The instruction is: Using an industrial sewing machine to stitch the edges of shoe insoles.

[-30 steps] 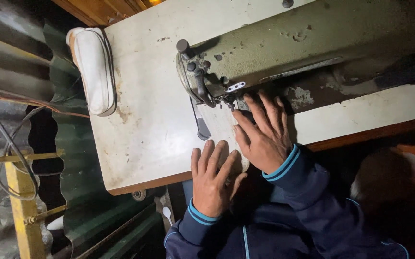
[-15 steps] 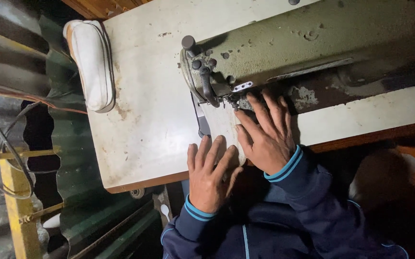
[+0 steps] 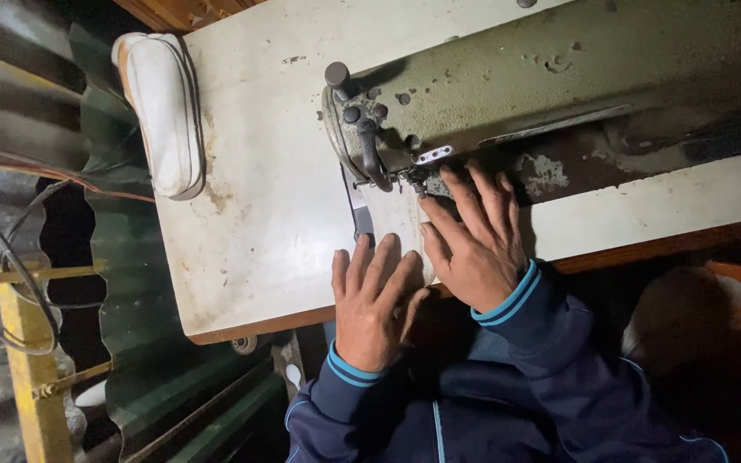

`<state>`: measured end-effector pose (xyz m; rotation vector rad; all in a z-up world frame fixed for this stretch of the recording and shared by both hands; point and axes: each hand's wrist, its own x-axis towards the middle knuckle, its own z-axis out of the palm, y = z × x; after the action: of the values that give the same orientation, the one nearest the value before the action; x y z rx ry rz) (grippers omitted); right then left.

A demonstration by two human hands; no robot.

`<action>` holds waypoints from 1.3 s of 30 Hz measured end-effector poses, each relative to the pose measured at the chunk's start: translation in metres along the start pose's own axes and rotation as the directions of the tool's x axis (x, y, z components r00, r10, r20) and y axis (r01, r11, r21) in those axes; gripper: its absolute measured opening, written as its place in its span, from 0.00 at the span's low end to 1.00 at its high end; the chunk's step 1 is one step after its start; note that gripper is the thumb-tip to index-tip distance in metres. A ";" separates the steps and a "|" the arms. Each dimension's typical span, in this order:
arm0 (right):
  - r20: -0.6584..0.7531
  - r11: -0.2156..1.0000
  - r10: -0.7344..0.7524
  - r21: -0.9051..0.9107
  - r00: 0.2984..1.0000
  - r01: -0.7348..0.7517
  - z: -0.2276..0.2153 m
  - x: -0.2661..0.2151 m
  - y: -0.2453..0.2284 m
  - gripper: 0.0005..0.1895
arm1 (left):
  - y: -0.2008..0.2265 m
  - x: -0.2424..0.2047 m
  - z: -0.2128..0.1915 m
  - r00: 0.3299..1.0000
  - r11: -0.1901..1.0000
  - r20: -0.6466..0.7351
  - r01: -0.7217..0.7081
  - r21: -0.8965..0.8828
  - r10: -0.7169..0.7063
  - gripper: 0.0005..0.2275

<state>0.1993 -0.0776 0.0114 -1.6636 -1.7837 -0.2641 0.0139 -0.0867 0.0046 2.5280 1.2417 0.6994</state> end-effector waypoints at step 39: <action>-0.001 1.000 0.008 0.022 1.000 -0.008 0.001 -0.001 0.002 0.12 | -0.024 0.020 0.017 0.995 0.997 -0.104 0.012 0.082 -0.004 0.18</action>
<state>0.2006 -0.0777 0.0096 -1.6542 -1.7725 -0.2414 0.0167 -0.0565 -0.0137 2.5801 1.3401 0.8027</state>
